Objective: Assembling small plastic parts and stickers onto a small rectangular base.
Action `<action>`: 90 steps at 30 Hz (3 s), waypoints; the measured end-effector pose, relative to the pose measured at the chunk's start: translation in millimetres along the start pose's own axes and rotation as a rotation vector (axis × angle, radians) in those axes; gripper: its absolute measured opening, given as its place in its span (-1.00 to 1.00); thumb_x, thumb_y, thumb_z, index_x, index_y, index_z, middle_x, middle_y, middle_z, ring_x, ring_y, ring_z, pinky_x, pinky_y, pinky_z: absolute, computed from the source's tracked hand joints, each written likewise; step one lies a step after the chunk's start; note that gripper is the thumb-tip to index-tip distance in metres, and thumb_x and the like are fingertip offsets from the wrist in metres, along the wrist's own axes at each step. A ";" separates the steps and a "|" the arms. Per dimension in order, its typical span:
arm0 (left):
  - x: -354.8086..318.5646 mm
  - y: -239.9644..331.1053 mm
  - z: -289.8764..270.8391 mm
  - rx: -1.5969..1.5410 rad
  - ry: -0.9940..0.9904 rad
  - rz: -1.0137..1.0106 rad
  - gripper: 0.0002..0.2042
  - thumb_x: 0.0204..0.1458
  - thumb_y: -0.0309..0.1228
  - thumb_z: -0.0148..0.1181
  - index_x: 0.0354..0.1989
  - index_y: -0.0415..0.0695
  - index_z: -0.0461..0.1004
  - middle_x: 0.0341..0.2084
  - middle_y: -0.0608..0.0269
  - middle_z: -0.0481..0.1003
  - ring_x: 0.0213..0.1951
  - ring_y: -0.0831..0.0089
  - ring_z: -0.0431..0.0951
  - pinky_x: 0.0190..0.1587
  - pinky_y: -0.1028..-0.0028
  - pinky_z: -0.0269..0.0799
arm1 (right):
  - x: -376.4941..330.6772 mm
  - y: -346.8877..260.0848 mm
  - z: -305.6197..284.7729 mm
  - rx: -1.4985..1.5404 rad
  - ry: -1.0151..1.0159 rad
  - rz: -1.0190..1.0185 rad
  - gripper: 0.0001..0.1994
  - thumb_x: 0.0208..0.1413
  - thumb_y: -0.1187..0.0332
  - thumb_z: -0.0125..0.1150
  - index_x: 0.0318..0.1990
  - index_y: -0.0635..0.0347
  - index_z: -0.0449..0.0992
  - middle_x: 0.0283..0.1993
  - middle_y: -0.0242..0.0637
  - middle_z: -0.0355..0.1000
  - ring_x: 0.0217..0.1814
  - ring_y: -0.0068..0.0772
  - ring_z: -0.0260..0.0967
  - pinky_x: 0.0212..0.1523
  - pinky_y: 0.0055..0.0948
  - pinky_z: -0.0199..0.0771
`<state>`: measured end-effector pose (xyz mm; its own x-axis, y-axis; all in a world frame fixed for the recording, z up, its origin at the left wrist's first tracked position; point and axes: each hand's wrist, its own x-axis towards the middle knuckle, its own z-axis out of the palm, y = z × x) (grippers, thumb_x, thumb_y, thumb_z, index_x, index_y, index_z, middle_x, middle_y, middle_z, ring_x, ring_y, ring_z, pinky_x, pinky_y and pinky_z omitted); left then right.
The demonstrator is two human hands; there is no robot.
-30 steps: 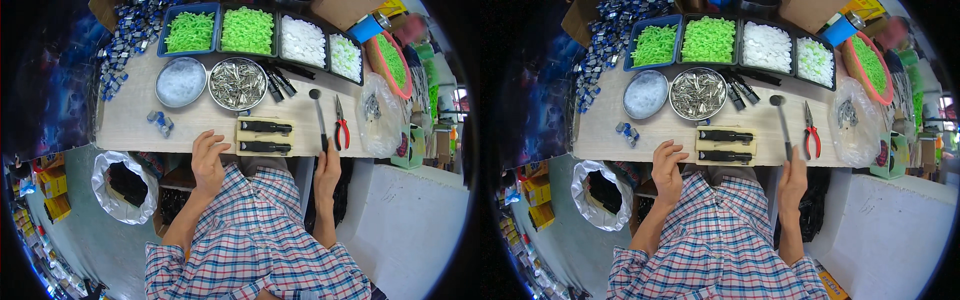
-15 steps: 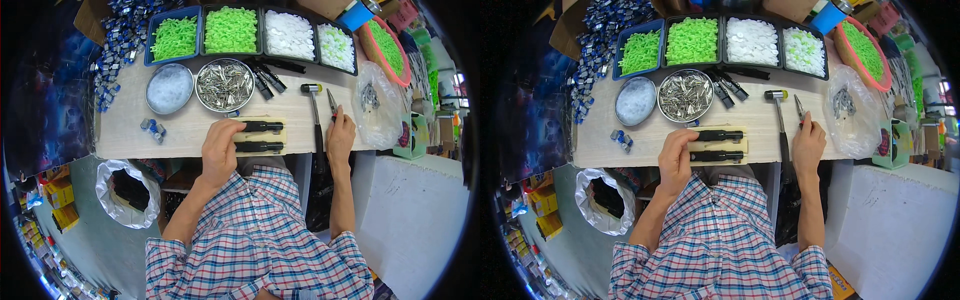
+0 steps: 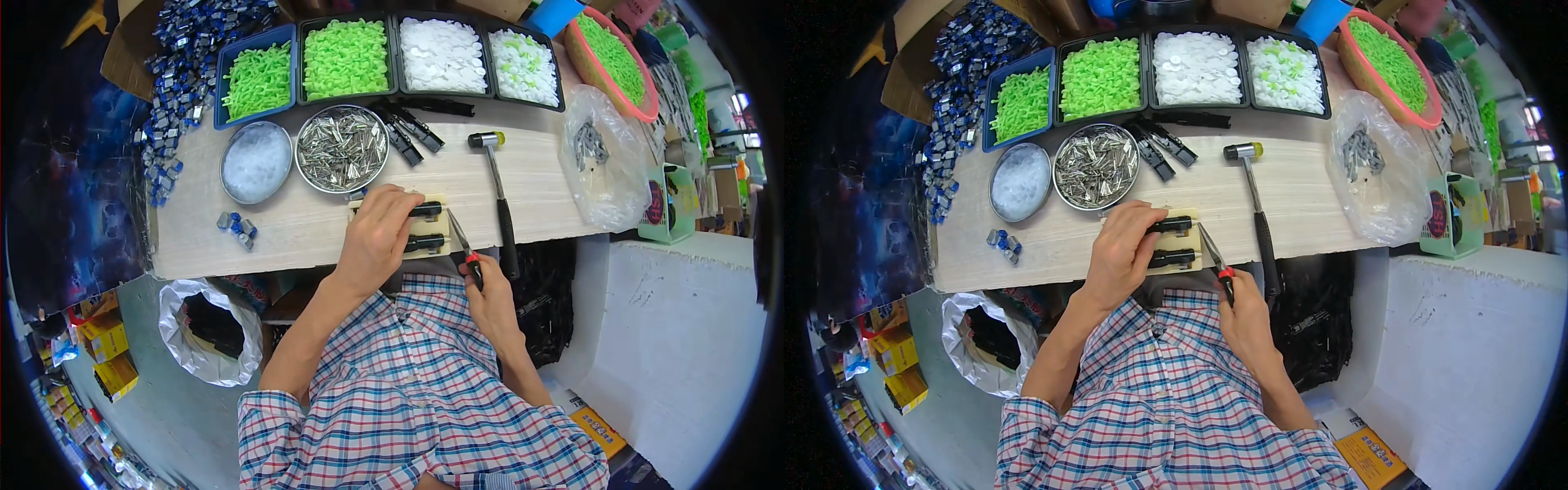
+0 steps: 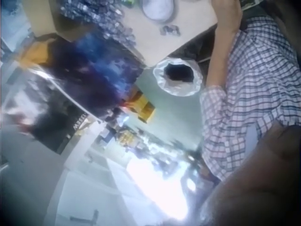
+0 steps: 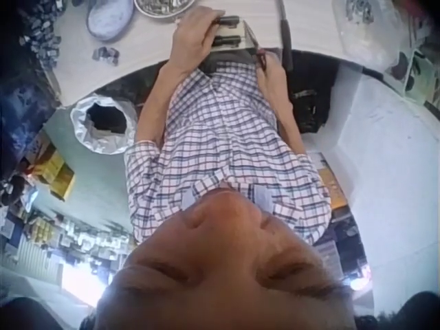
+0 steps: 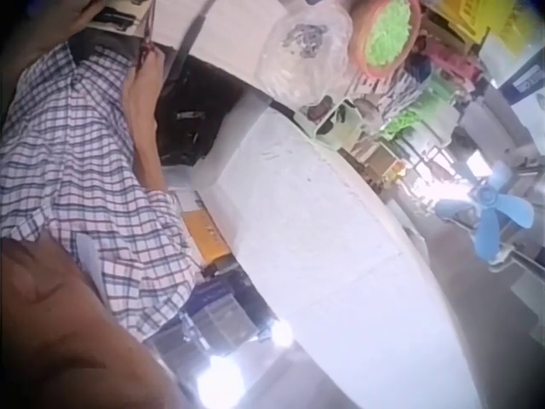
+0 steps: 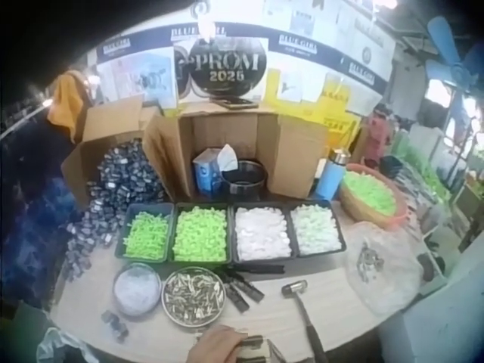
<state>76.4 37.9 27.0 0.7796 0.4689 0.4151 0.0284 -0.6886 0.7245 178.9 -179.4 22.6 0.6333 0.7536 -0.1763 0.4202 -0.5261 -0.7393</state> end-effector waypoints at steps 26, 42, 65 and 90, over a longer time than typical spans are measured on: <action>-52.4 11.1 -44.8 -0.770 -0.736 -0.697 -0.83 0.24 -0.40 0.22 -0.20 -0.28 0.51 -0.67 0.36 0.39 -0.56 0.66 0.39 -0.54 0.56 0.28 | -15.7 3.0 -13.2 -0.091 -0.405 -0.453 -0.47 -0.31 0.85 0.11 -0.03 0.40 0.42 0.14 0.03 0.31 0.12 0.17 0.40 0.05 -0.19 0.53; -6.9 19.7 -3.0 0.278 -0.216 0.120 -0.67 -0.20 -0.39 0.45 -0.21 -0.13 0.57 -0.40 0.29 0.51 -0.23 0.28 0.57 -0.30 0.36 0.56 | -28.4 11.1 1.1 -0.020 -0.033 -0.126 -0.50 -0.22 0.82 -0.04 -0.01 0.39 0.46 0.12 0.08 0.35 0.11 0.16 0.43 0.11 -0.23 0.46; -40.5 4.6 -51.0 -0.348 -0.325 -0.049 -0.80 -0.08 -0.44 0.46 -0.28 -0.19 0.63 -0.60 0.17 0.46 -0.54 0.26 0.48 -0.47 0.29 0.37 | -5.6 -13.0 -28.9 -0.117 -0.382 -0.495 -0.49 -0.32 0.82 0.15 -0.05 0.46 0.41 0.14 0.11 0.32 0.16 0.18 0.35 0.13 -0.13 0.48; -338.8 -74.2 -53.7 0.691 0.064 -0.891 -0.70 0.16 -0.47 0.21 0.06 -0.23 0.46 -0.12 -0.03 0.50 -0.08 -0.01 0.57 -0.01 0.16 0.49 | 187.2 -30.2 19.4 -0.349 0.138 -0.620 -0.67 0.10 0.64 0.13 0.04 0.24 0.50 0.10 -0.03 0.45 0.19 0.08 0.38 0.14 -0.20 0.43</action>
<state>-223.5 -40.2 -137.9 0.2756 0.9596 -0.0561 0.9138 -0.2435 0.3252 272.2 -14.8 -0.7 0.2777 0.9097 0.3088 0.8972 -0.1306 -0.4219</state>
